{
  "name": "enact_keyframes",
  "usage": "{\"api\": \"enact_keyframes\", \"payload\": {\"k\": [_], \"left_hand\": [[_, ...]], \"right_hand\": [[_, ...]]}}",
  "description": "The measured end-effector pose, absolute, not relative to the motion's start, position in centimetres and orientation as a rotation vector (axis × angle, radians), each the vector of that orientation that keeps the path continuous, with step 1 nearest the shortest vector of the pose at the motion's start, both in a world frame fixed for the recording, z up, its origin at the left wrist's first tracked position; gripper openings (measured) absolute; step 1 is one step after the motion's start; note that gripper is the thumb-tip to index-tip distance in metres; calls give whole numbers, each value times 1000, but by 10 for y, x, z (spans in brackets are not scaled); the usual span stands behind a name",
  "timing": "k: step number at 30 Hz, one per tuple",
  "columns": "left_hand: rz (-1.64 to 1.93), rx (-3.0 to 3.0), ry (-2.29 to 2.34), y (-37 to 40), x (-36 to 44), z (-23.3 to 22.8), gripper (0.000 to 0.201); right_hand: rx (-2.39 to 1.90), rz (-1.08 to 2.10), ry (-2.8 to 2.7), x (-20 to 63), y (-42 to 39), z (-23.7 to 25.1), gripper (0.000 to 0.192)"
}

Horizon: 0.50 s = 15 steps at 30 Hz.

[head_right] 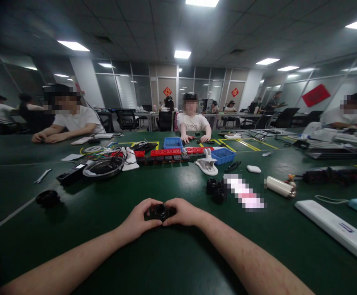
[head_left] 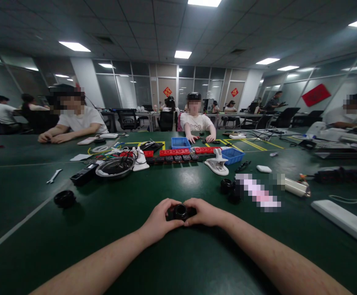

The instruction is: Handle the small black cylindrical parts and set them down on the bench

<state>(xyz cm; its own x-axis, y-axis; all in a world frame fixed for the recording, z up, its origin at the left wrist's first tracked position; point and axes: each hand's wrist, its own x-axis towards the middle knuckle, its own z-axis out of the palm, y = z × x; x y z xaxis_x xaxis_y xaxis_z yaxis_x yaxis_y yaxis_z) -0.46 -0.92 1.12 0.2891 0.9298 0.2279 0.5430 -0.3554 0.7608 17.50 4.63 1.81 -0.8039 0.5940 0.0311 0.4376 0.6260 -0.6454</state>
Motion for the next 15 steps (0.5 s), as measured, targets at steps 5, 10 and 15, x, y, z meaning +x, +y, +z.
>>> {"api": "enact_keyframes", "payload": {"k": [5,10,15], "left_hand": [[941,1935,1431,-15,2,9,33],[975,1902,1483,-17,4,6,28],[958,1915,1472,-15,3,8,26]], "right_hand": [[-985,761,-2609,172,41,13,37],[-1128,459,-2646,164,33,12,43],[-1172,217,-2654,159,28,14,53]]}}
